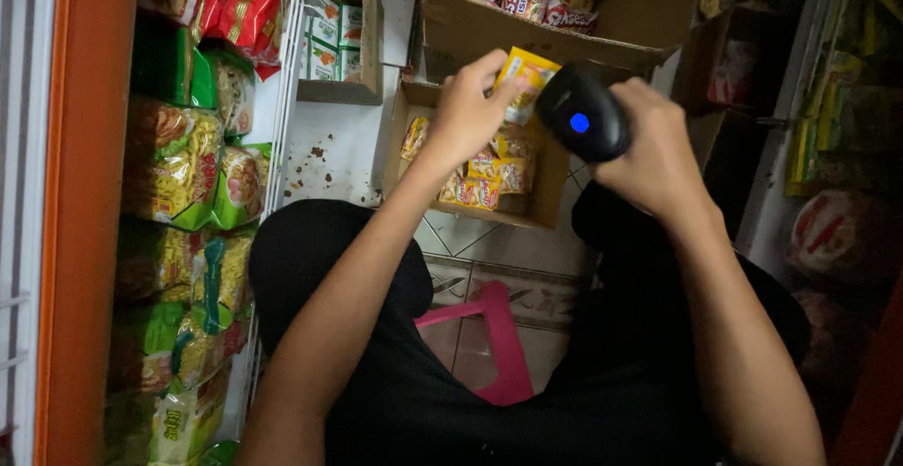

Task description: The person sits on the floor in a store aisle and uses a handheld barcode scanner to scan multiple yellow snack packages. They pick up each package from a cardboard box, scan the barcode, and then place the package onto a nearby shelf.

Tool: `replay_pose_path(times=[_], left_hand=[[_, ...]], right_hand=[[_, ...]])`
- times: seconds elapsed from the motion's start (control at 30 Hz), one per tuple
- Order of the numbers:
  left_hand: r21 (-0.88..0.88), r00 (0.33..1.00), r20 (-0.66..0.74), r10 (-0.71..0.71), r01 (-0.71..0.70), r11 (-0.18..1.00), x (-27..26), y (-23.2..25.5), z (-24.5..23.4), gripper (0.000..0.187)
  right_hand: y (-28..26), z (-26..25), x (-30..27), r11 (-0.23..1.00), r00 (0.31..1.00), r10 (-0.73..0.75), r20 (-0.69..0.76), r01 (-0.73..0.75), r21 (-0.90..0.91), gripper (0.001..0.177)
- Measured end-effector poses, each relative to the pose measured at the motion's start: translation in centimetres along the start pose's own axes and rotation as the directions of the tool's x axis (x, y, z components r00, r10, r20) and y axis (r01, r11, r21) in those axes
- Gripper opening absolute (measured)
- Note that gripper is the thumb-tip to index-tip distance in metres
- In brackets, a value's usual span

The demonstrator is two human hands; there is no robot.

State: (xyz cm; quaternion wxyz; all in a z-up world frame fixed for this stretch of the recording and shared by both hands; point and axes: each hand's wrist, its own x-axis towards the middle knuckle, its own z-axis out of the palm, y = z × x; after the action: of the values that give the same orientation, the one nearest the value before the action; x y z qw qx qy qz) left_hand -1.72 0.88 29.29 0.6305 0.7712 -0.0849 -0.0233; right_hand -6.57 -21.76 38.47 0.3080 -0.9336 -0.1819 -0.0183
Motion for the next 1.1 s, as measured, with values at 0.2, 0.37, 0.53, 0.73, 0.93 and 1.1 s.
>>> replay_pose_path(times=[0.2, 0.37, 0.53, 0.73, 0.93, 1.1], left_hand=[[0.039, 0.998, 0.062, -0.031, 0.029, 0.999, -0.2, -1.3, 1.3, 0.013], [-0.063, 0.994, 0.104, 0.042, -0.036, 0.997, -0.5, -1.8, 1.8, 0.019], [0.004, 0.984, 0.116, -0.135, 0.136, 0.991, -0.5, -1.0, 1.6, 0.019], [0.103, 0.997, 0.055, -0.054, 0.048, 0.994, -0.2, -0.8, 1.3, 0.012], [0.077, 0.996, 0.068, -0.058, 0.053, 0.996, -0.2, -1.2, 1.3, 0.013], [0.126, 0.992, 0.062, -0.108, 0.099, 0.987, -0.2, -0.6, 1.1, 0.013]], right_hand=[[-0.8, 0.0, 0.2, 0.999, 0.995, -0.007, 0.104, 0.003, 0.04, 0.044], [-0.8, -0.4, 0.0, 1.0, 0.995, -0.013, 0.103, 0.012, 0.011, 0.049], [-1.0, -0.5, 0.0, 1.0, 0.994, -0.005, 0.109, 0.003, 0.024, 0.05], [-1.5, -0.7, 0.1, 0.999, 0.994, -0.012, 0.107, 0.006, 0.054, 0.051], [-1.6, -0.7, -0.1, 0.996, 0.994, -0.024, 0.104, 0.015, 0.087, 0.056], [-1.5, -0.7, -0.1, 0.996, 0.993, -0.03, 0.113, 0.02, 0.086, 0.059]])
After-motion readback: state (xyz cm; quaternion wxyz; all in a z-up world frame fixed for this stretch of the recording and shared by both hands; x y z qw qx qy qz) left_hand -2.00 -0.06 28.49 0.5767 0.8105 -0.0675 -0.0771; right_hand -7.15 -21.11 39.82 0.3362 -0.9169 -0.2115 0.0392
